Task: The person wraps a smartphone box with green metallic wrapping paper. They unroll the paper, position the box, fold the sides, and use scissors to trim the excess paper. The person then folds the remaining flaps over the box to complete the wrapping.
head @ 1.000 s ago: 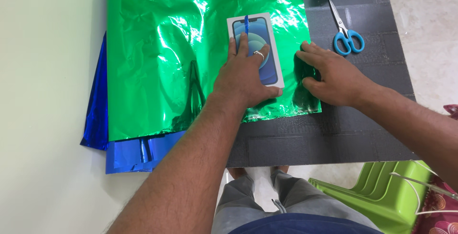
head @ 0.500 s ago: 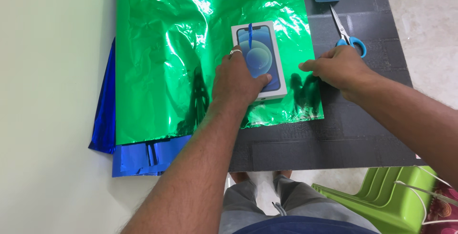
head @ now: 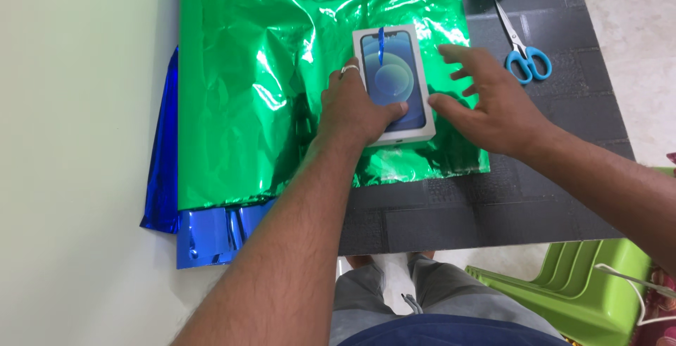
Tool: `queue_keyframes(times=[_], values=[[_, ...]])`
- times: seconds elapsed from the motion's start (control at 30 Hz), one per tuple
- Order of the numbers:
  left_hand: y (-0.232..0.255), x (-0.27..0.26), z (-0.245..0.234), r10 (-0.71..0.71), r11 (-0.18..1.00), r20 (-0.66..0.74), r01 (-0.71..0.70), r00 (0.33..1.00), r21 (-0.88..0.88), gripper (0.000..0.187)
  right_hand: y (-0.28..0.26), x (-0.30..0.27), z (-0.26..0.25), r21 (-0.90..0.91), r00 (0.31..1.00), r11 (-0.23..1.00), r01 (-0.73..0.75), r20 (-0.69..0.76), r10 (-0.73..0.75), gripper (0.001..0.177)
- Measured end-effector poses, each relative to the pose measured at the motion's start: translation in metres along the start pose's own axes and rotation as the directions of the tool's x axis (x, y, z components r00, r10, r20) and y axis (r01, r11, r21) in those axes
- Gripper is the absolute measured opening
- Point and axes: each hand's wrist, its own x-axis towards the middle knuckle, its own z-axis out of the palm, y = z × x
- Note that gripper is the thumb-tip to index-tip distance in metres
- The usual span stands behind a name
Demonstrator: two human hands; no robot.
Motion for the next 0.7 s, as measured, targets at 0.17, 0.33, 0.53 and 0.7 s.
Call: queue_keyframes(times=[0.17, 0.33, 0.53, 0.7], values=[[-0.009, 0.02, -0.004, 0.172, 0.983, -0.072, -0.175, 0.983, -0.046, 0.081, -0.02, 0.007, 0.007, -0.085, 0.992, 0.995, 0.053, 0.12, -0.043, 0.08], [-0.032, 0.008, -0.03, 0.156, 0.898, 0.19, -0.219, 0.969, 0.382, 0.076, -0.028, 0.011, 0.012, -0.239, 0.972, 0.966, 0.101, 0.23, -0.045, 0.089], [-0.03, 0.0, -0.036, 0.141, 0.867, 0.25, -0.242, 0.958, 0.436, 0.082, -0.035, 0.009, 0.015, -0.298, 0.968, 0.947, 0.12, 0.248, -0.045, 0.077], [-0.028, 0.002, -0.035, 0.102, 0.861, 0.269, -0.22, 0.958, 0.458, 0.082, -0.043, -0.001, 0.01, -0.326, 0.946, 0.944, -0.048, 0.288, 0.148, 0.08]])
